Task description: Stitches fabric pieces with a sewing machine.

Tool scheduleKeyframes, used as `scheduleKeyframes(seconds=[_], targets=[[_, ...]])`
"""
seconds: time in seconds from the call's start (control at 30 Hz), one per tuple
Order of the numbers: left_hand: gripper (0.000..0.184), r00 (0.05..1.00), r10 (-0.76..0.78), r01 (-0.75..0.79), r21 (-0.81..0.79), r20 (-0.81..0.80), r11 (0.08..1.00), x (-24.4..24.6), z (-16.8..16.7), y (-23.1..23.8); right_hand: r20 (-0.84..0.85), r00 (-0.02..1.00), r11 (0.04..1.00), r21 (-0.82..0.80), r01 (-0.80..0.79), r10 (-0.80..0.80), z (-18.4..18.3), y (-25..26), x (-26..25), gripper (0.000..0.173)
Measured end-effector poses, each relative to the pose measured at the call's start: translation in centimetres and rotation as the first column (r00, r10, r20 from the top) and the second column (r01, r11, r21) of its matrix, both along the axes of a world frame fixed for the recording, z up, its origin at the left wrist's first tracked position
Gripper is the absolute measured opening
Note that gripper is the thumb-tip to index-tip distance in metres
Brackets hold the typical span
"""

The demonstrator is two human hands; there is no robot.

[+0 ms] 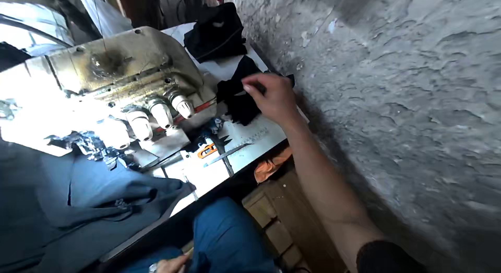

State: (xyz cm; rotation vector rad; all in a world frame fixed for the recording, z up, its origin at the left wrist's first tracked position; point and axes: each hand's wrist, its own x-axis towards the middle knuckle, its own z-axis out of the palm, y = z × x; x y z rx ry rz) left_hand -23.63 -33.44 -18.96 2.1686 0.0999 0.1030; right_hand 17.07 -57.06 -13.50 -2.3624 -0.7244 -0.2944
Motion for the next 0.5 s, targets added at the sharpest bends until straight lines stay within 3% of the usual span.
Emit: scheduleKeyframes(seconds=[0.07,0.13,0.2,0.3,0.37,0.43,0.5], targets=[[0.023,0.997,-0.063,0.062,-0.019,-0.039,0.998,0.5,0.5,-1.0,-0.045,0.982,0.962,-0.197,-0.187,0.182,-1.1,2.0,4.9,0.034],[0.023,0.997,-0.060,0.059,-0.020,-0.056,0.998,0.7,1.5,-0.5,-0.137,0.954,0.919,-0.263,-0.294,0.266,-3.4,2.9,7.6,0.029],[0.023,0.999,0.014,-0.014,-0.018,-0.036,1.000,0.0,1.9,0.9,-0.151,0.958,0.947,-0.177,-0.270,0.244,-5.0,2.3,7.4,0.022],[0.024,0.988,0.148,-0.150,-0.056,-0.029,0.987,-1.9,1.2,1.9,-0.164,0.975,0.988,0.004,-0.153,0.152,-5.6,1.3,6.5,0.025],[0.024,0.991,0.123,-0.127,-0.062,-0.061,0.990,-2.7,0.6,2.2,-0.217,0.973,0.988,0.151,-0.040,0.073,-5.0,0.7,6.4,0.028],[0.023,0.996,0.068,-0.071,-0.039,-0.058,0.997,-3.0,0.3,2.4,-0.151,0.988,0.938,0.336,0.088,-0.039,-3.2,-0.8,6.6,0.033],[0.022,0.999,0.032,-0.033,-0.026,-0.021,0.999,-2.2,1.7,2.3,-0.021,0.994,0.854,0.510,0.099,-0.103,-0.8,-2.4,6.1,0.033]])
